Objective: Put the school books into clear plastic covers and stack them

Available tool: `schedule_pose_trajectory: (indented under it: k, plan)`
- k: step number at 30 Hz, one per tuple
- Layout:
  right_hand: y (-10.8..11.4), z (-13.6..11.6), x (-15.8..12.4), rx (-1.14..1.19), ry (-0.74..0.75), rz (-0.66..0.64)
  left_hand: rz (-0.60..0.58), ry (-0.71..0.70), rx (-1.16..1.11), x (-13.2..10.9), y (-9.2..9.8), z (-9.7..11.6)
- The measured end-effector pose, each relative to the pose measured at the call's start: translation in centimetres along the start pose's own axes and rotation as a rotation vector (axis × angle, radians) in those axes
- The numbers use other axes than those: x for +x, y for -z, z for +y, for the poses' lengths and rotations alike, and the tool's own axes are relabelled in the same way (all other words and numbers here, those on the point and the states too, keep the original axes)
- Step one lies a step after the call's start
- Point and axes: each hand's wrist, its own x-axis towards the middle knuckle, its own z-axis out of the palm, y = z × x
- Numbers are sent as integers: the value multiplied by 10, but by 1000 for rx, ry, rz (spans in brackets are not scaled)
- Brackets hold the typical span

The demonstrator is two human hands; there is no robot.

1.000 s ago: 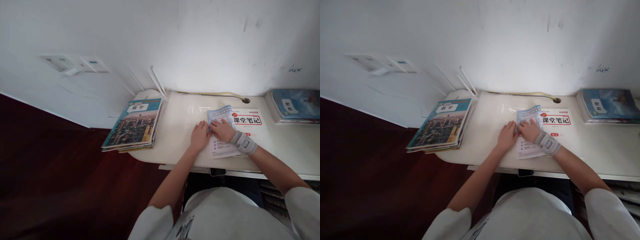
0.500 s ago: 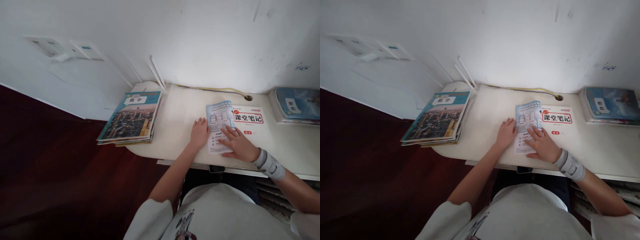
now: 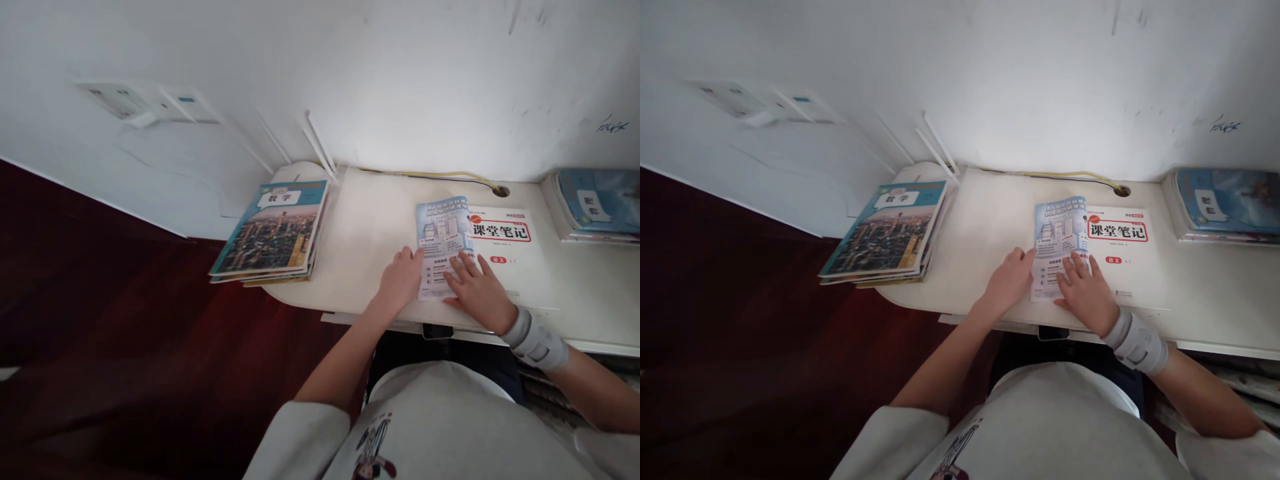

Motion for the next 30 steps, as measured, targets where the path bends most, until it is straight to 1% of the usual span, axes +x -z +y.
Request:
schedule_pose_trajectory:
  k: [3, 5, 10, 13, 16, 22, 27, 30]
  plan:
    - [-3, -4, 0, -23, 19, 54, -68, -15, 61, -11, 0, -1]
    - [-5, -8, 0, -22, 10, 86, -78, -14, 70, -16, -2, -2]
    - [-7, -15, 0, -4, -46, 135, -29, -30, -17, -19, -6, -6]
    - [-8, -15, 0, -9, -14, 149, 0, -36, -62, -20, -7, -9]
    - [-11, -14, 1, -25, 22, 186, 22, -54, -86, -21, -4, -12]
    - [-13, -17, 2, -52, -21, 252, 24, -123, -80, -27, 4, -15]
    - [-15, -14, 7, -12, 90, 288, 8, -138, -71, -24, 0, -18]
    - [-18, -15, 12, 51, 97, 282, 3, -129, -71, -20, 0, -17]
